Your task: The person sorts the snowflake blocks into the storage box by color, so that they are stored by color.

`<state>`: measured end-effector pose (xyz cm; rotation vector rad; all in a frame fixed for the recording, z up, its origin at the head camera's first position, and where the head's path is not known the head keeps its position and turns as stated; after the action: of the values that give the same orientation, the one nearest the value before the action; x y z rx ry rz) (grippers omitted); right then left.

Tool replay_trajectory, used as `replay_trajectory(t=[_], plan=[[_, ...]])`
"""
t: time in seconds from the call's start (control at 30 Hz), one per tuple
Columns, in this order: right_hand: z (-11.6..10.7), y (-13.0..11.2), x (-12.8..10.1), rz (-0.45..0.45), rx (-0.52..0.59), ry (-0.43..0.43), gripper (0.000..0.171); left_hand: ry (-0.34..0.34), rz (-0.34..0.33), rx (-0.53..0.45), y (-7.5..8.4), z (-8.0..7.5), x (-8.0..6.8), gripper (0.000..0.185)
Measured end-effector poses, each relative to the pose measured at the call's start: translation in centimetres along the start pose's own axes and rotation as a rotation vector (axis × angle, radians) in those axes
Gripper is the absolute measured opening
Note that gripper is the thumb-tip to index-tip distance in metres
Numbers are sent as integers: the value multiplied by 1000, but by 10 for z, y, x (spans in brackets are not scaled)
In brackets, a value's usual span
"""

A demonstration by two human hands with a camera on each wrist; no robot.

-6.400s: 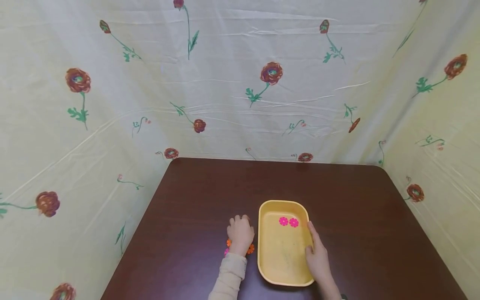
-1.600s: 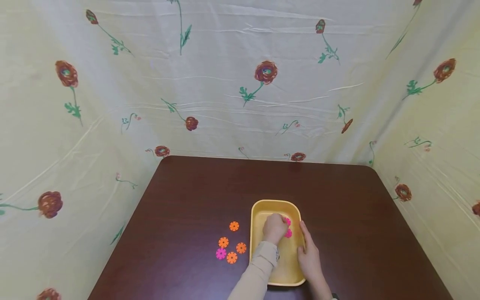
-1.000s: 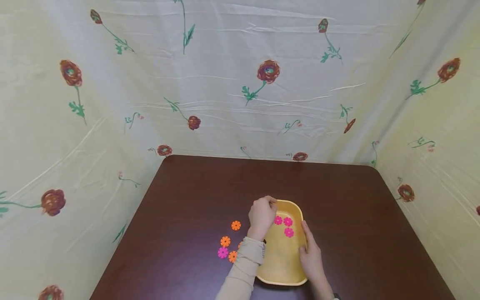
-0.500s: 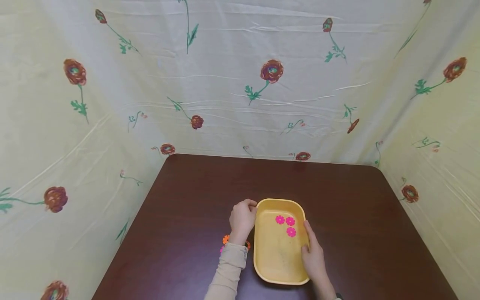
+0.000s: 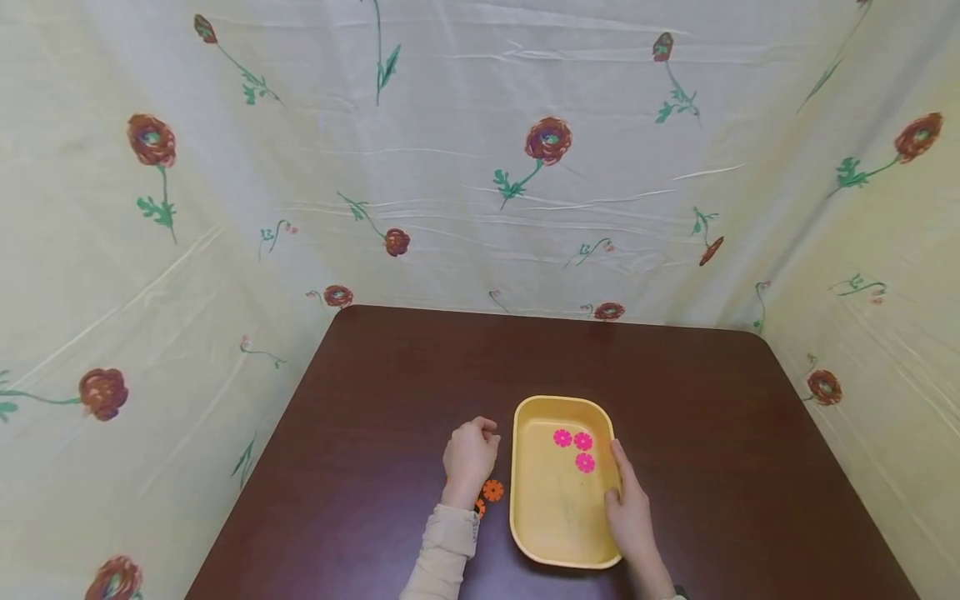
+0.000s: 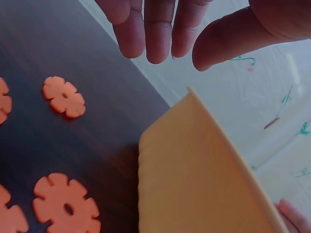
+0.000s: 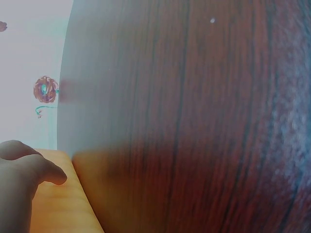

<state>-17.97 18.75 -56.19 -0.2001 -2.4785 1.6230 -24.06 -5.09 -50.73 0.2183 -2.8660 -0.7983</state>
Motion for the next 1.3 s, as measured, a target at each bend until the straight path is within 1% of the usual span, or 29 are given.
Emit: replay_trajectory(t=[0.1, 0.13, 0.17, 0.23, 0.37, 0.4, 0.47, 0.6, 0.87, 1.07, 1.13, 1.3], plan=[[-1, 2, 0, 26, -9, -13, 67, 26, 27, 5, -3, -1, -7, 12], [-1, 3, 0, 31, -14, -15, 67, 33, 35, 13, -4, -1, -9, 12], [-1, 3, 0, 32, -20, -16, 67, 55, 47, 30, -5, -2, -12, 13], [-1, 4, -1, 36, -18, -20, 67, 71, 57, 51, -9, -1, -17, 14], [-3, 4, -1, 32, -5, -18, 67, 57, 25, 113, -18, 2, -25, 18], [-3, 4, -1, 34, 2, -20, 67, 40, 10, 117, -21, 4, -26, 18], [-4, 4, -1, 29, 11, -19, 67, 28, -15, 144, -26, 4, -30, 19], [-4, 4, -2, 24, 6, -20, 66, 41, -38, 174, -34, 4, -37, 19], [-5, 5, -4, -8, 21, -17, 67, 40, -84, 223, -50, 6, -52, 25], [-6, 5, -4, 12, 8, -31, 67, 49, -70, 260, -57, 7, -62, 33], [-6, 5, -4, 23, 17, -43, 67, 56, -67, 272, -59, 7, -65, 33], [-8, 5, -4, 18, 25, -52, 66, 66, -71, 300, -64, 7, -70, 26]])
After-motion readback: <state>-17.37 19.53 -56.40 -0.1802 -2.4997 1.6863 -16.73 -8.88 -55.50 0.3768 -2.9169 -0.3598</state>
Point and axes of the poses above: each hand's wrist, its own x-axis towards the middle knuckle, its own z-axis out of the palm, y = z × x, the point moved 4 cm from there along x, towards the middle knuckle, and after that the axes turned 9 degrees about x, right-handed, at the moved point
